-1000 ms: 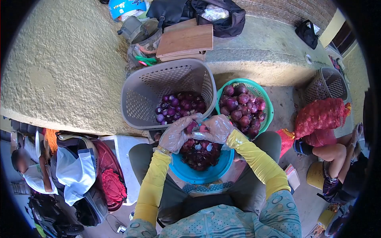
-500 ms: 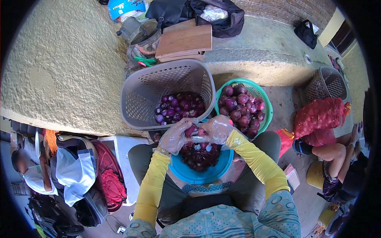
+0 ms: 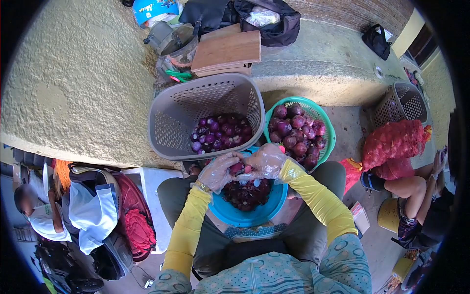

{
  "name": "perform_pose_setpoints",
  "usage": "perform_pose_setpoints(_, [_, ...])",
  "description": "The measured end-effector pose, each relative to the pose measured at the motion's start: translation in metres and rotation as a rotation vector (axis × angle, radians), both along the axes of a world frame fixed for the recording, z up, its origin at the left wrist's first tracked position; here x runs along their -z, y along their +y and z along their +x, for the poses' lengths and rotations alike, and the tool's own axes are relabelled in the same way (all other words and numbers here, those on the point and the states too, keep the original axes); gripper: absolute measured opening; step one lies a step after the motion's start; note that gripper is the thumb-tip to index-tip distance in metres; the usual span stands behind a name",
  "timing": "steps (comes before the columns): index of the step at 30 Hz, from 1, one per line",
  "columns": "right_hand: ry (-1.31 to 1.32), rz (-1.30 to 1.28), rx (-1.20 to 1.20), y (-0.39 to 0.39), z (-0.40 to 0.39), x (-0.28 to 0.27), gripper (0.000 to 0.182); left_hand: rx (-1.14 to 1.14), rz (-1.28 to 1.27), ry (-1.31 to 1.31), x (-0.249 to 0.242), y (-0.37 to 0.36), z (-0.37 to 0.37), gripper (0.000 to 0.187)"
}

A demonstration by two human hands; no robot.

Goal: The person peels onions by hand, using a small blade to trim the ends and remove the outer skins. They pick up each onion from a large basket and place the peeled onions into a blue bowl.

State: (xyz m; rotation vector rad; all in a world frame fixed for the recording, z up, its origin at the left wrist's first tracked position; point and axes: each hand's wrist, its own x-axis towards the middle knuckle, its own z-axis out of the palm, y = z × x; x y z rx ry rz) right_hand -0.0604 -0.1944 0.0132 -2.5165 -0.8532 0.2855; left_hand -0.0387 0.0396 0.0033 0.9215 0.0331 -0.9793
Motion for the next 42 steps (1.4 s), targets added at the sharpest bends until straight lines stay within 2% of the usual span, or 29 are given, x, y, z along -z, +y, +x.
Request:
perform_pose_setpoints(3, [-0.067, 0.133, 0.043, -0.002, -0.001, -0.004, 0.051, 0.002, 0.008, 0.013, -0.006, 0.001, 0.004, 0.025])
perform_pose_setpoints(5, [-0.132, 0.358, 0.169, -0.003, -0.002, -0.013, 0.046, -0.006, 0.027, 0.025, -0.015, 0.001, 0.006, 0.026])
perform_pose_setpoints(6, [-0.135, 0.356, 0.168, -0.006, 0.0, -0.012, 0.046, -0.004, -0.013, 0.028, -0.019, 0.0, 0.006, 0.03])
perform_pose_setpoints(8, [-0.049, 0.424, 0.197, -0.01, 0.003, -0.009, 0.047, -0.002, -0.053, 0.032, -0.021, -0.002, 0.006, 0.033])
perform_pose_setpoints(13, [0.043, 0.528, 0.272, -0.007, 0.002, -0.007, 0.042, 0.032, -0.348, -0.139, -0.028, -0.008, 0.003, 0.038])
perform_pose_setpoints(17, [0.163, 0.629, 0.363, -0.003, -0.001, -0.014, 0.039, 0.016, -0.225, -0.297, -0.033, -0.007, 0.001, 0.04])
perform_pose_setpoints(21, [0.071, 0.561, 0.308, -0.003, -0.001, -0.016, 0.039, -0.012, -0.173, -0.278, -0.025, -0.004, 0.002, 0.046])
perform_pose_setpoints(23, [-0.148, 0.519, 0.215, -0.005, 0.001, -0.014, 0.039, -0.01, -0.172, -0.242, -0.02, -0.003, 0.001, 0.047])
perform_pose_setpoints(24, [-0.149, 0.518, 0.214, -0.006, 0.001, -0.015, 0.039, 0.001, -0.184, -0.23, -0.019, -0.002, 0.0, 0.046])
perform_pose_setpoints(26, [0.026, 0.495, 0.216, -0.007, -0.001, -0.019, 0.04, 0.011, -0.195, -0.218, -0.018, 0.0, 0.0, 0.045])
perform_pose_setpoints(27, [0.027, 0.495, 0.213, -0.006, -0.003, -0.02, 0.04, -0.001, -0.145, -0.269, -0.018, 0.003, 0.001, 0.042])
perform_pose_setpoints(29, [0.199, 0.535, 0.297, -0.003, -0.007, -0.023, 0.042, -0.013, -0.091, -0.317, -0.017, 0.009, 0.001, 0.038])
perform_pose_setpoints(36, [0.224, 0.474, 0.303, 0.002, -0.004, -0.04, 0.04, -0.007, -0.026, -0.344, -0.012, 0.007, 0.004, 0.04])
perform_pose_setpoints(38, [0.25, 0.569, 0.333, 0.003, -0.004, -0.033, 0.058, -0.01, 0.008, -0.366, -0.012, 0.007, 0.004, 0.04])
perform_pose_setpoints(42, [0.365, 0.444, 0.3, 0.0, -0.005, -0.043, 0.045, 0.0, 0.003, -0.28, -0.023, 0.007, 0.003, 0.039])
